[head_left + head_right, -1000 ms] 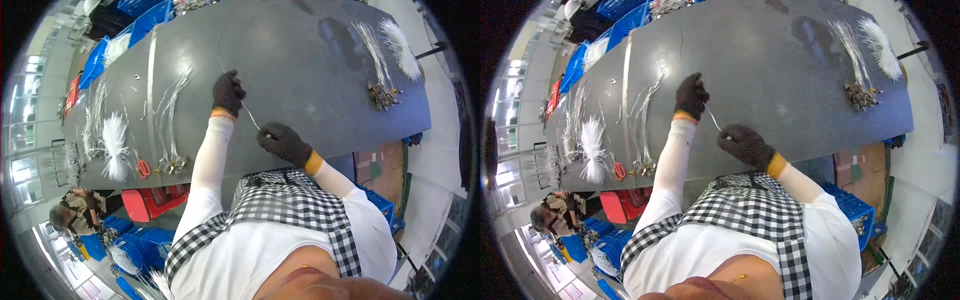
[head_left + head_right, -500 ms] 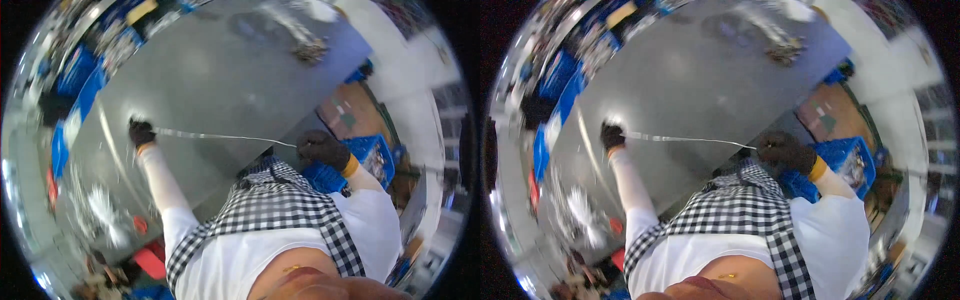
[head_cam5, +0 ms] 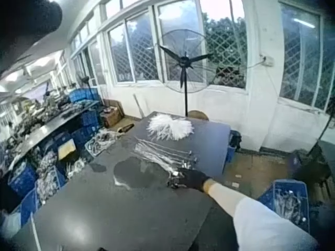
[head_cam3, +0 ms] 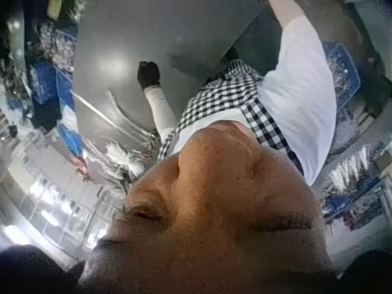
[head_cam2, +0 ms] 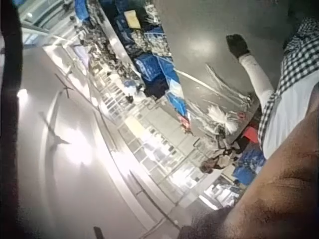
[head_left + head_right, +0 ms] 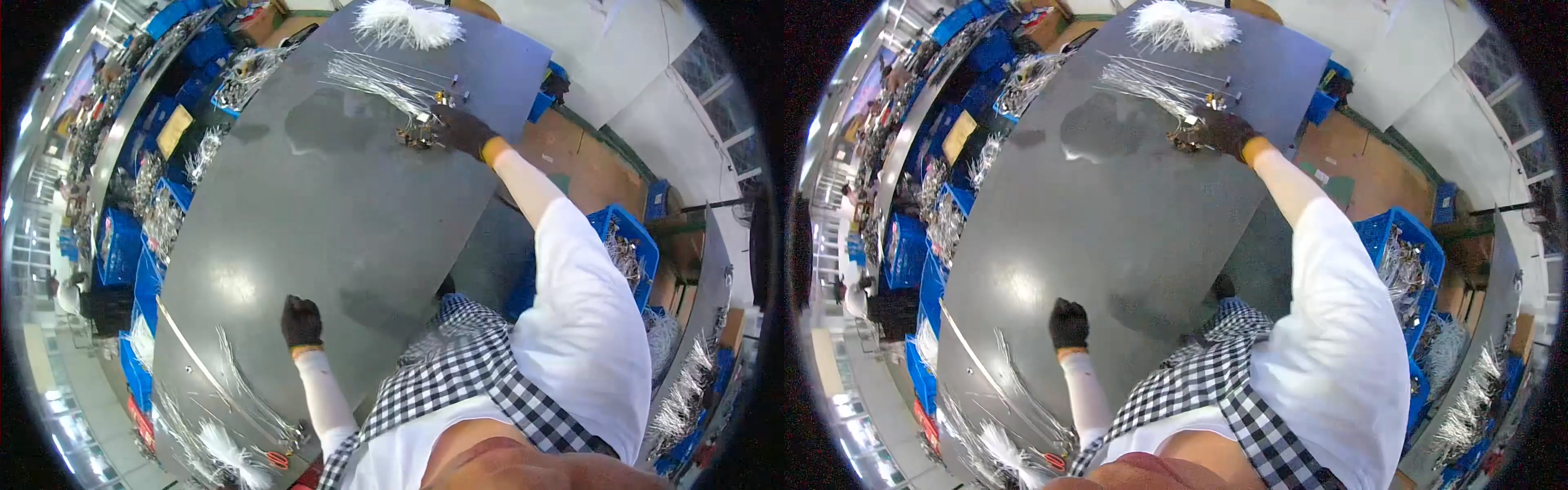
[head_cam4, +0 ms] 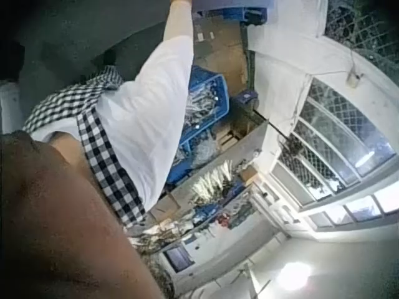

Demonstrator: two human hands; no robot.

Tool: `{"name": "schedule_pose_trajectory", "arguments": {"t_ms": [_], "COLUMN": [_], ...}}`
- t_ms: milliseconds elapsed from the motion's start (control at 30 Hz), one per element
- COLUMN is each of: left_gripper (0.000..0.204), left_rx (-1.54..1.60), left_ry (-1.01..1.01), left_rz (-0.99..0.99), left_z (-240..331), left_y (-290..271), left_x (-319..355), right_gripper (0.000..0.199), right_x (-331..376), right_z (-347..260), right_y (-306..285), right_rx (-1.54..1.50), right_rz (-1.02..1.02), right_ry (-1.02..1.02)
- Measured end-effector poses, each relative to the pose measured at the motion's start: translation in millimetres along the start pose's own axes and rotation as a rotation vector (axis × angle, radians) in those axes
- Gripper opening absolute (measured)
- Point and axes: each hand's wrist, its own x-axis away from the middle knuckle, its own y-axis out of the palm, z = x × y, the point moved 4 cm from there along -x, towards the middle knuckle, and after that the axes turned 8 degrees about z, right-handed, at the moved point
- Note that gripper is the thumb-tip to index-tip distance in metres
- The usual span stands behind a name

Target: The person checks, bundles, and organizes electrical wire harnesses and connectors into blue bins by hand.

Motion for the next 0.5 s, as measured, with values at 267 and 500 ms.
{"name": "schedule_pose_trajectory", "arguments": {"t_ms": [267,500], "left_gripper": [0.01,0.024], "left_rx": [-0.443,-1.764], "left_ry": [-0.009,0.702], "left_rz": [0.189,-0.647], "left_z": [-82.9,-158.0], "left_y": [100.0,135.0], "left_x": [50.2,44.9], "right_gripper": [0.063,0.056], "right_x": [37.0,387.9], "right_z": [102.4,114.6], "right_y": [13.9,107.1], "right_rx": [-0.051,0.242], "right_rz": [0.196,-0.3], "right_ry": [0.274,0.539]}}
